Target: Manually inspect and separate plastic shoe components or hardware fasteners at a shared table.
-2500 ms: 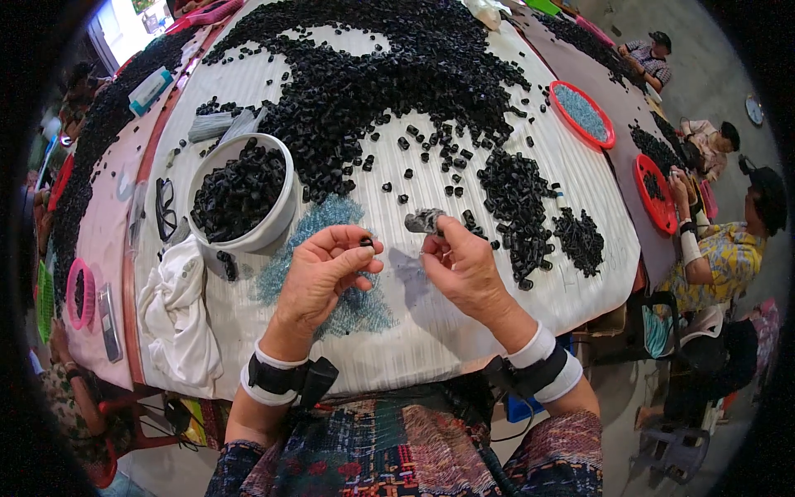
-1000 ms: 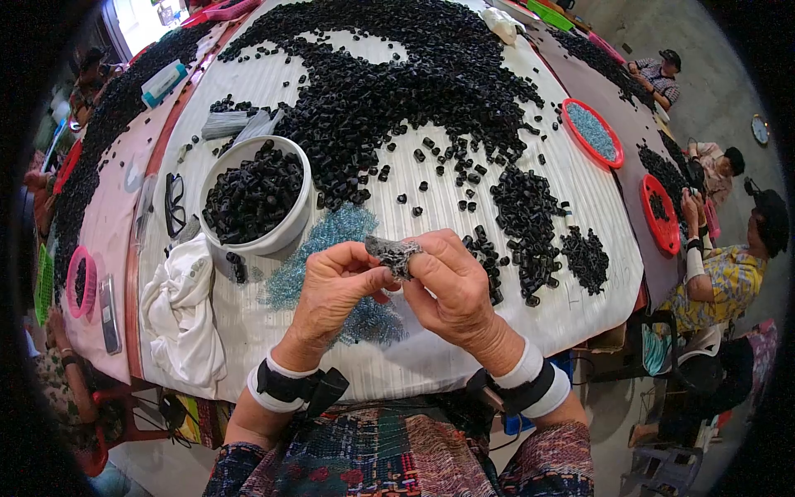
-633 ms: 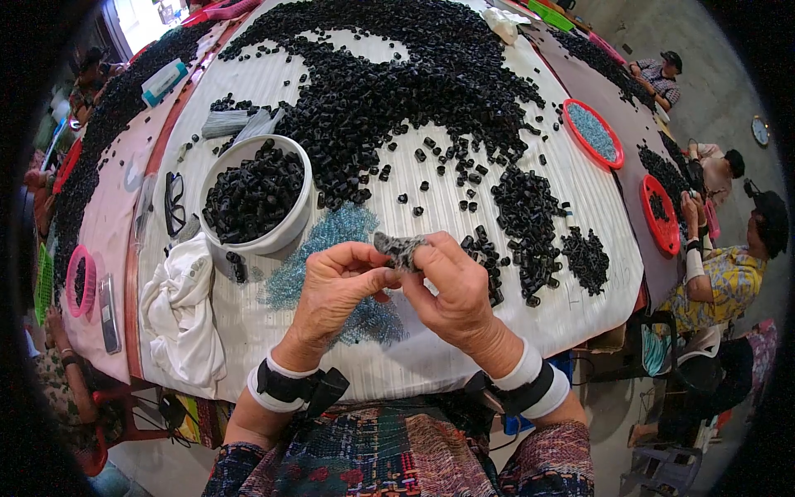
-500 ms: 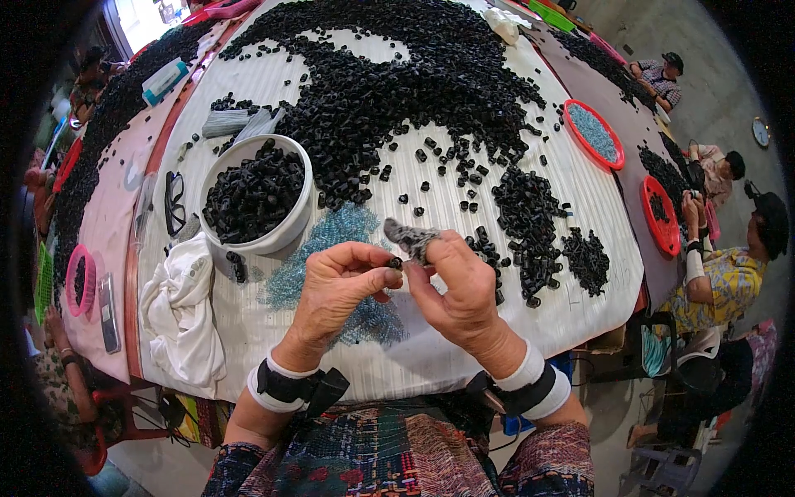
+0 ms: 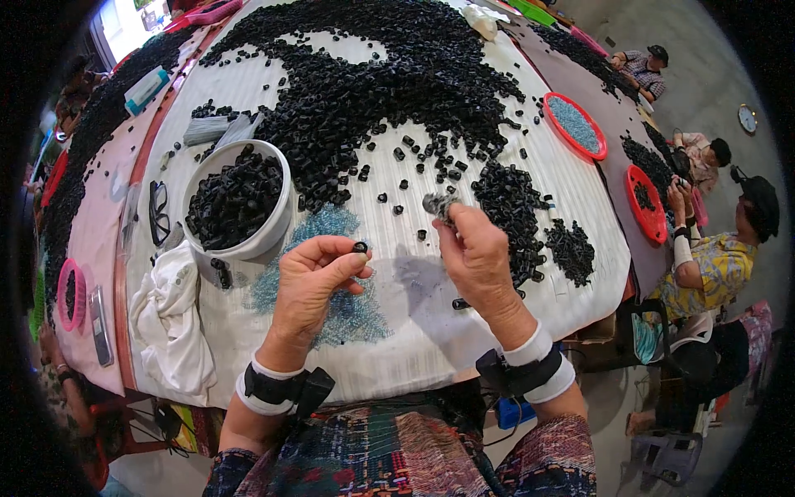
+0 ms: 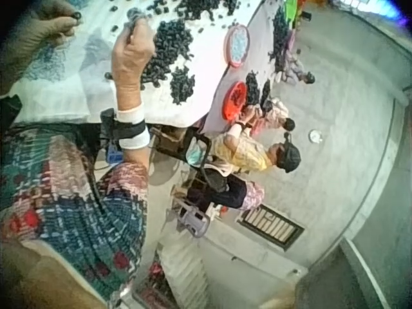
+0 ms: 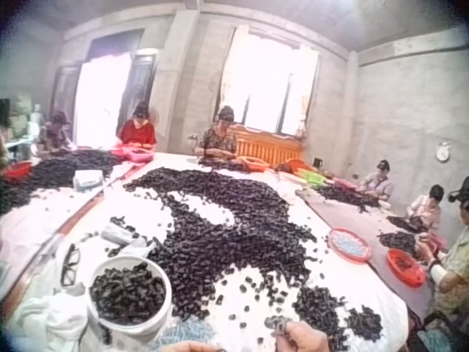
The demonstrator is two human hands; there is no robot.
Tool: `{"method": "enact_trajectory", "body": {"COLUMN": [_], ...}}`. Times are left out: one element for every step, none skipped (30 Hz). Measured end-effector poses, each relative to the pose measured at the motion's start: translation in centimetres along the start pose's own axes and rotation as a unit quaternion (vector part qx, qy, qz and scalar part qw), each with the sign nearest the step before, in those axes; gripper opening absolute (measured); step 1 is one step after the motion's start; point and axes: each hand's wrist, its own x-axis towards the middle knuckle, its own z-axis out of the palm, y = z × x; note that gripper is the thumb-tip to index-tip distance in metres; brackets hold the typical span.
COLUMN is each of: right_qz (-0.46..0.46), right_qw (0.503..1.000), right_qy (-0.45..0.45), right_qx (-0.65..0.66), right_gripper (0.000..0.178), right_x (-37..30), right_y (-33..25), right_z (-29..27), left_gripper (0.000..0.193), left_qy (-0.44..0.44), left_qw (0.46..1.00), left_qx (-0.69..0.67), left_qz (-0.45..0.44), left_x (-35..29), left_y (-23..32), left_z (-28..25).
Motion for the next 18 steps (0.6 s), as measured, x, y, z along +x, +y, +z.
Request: {"method": "enact_trajectory", "body": {"right_qz": [-0.031, -0.062, -0.053, -0.054, -0.077, -0.100, -0.099, -0.102, -0.104, -0.105, -0.089, -0.073, -0.074, -0.077, -0.081, -0.081, -0.080, -0.080], "right_qw": [0.999, 0.996, 0.998, 0.998, 0.994, 0.988, 0.988, 0.985, 0.981, 0.981, 0.976, 0.970, 0.970, 0.973, 0.977, 0.977, 0.980, 0.984], "right_qy": [-0.004, -0.009, -0.013, -0.013, -0.007, 0.001, 0.001, -0.018, -0.038, -0.039, -0.067, -0.097, -0.098, -0.089, -0.078, -0.077, -0.066, -0.055], "right_qx": [-0.032, -0.063, -0.043, -0.044, -0.080, -0.117, -0.118, -0.139, -0.160, -0.159, -0.187, -0.212, -0.210, -0.196, -0.183, -0.183, -0.168, -0.153], "right_gripper": [0.014, 0.012, 0.015, 0.015, 0.013, 0.012, 0.012, 0.011, 0.010, 0.010, 0.010, 0.011, 0.011, 0.010, 0.009, 0.009, 0.010, 0.010], "right_x": [-0.2, -0.3, -0.3, -0.2, 0.0, 0.2, 0.2, 0.3, 0.3, 0.3, 0.2, 0.0, 0.0, 0.0, 0.0, 0.0, -0.1, 0.0], "right_y": [0.5, 0.9, 1.0, 1.1, 1.3, 1.4, 1.7, 1.9, 2.0, 1.9, 1.8, 1.7, 1.6, 1.5, 1.4, 1.4, 1.4, 1.4], "right_z": [0.1, 0.1, 0.4, 0.7, 1.1, 1.4, 1.8, 2.3, 2.6, 2.7, 2.8, 3.0, 3.1, 3.2, 3.3, 3.5, 3.7, 3.8], "left_gripper": [0.014, 0.014, 0.014, 0.015, 0.015, 0.015, 0.015, 0.016, 0.016, 0.016, 0.016, 0.016, 0.017, 0.017, 0.017, 0.017, 0.017, 0.017], "left_qy": [-0.001, -0.002, -0.002, 0.000, 0.002, 0.001, -0.001, -0.004, -0.003, -0.005, -0.007, -0.004, -0.005, -0.006, -0.006, -0.008, -0.011, -0.011], "left_qw": [1.000, 1.000, 1.000, 1.000, 1.000, 1.000, 1.000, 1.000, 1.000, 1.000, 1.000, 1.000, 1.000, 1.000, 1.000, 1.000, 1.000, 1.000], "left_qx": [-0.002, -0.003, -0.004, -0.003, -0.001, -0.001, -0.004, -0.006, -0.006, -0.008, -0.009, -0.009, -0.003, 0.002, 0.003, 0.003, 0.003, 0.004], "left_qz": [-0.001, -0.002, -0.003, -0.004, -0.005, -0.005, -0.007, -0.009, -0.008, -0.011, -0.014, -0.015, -0.016, -0.018, -0.018, -0.019, -0.021, -0.019], "left_x": [0.0, 0.0, 0.0, 0.0, 0.0, 0.0, 0.0, 0.0, 0.0, 0.0, 0.0, -0.1, -0.1, -0.2, -0.2, -0.2, -0.3, -0.2], "left_y": [0.0, -0.1, -0.1, -0.1, -0.1, -0.1, -0.2, -0.2, -0.2, -0.1, 0.0, 0.0, 0.1, 0.1, 0.2, 0.2, 0.2, 0.2], "left_z": [0.0, 0.1, 0.0, 0.0, 0.0, 0.0, -0.1, -0.1, -0.1, 0.0, 0.0, 0.0, 0.1, 0.1, 0.1, 0.1, 0.1, 0.1]}}
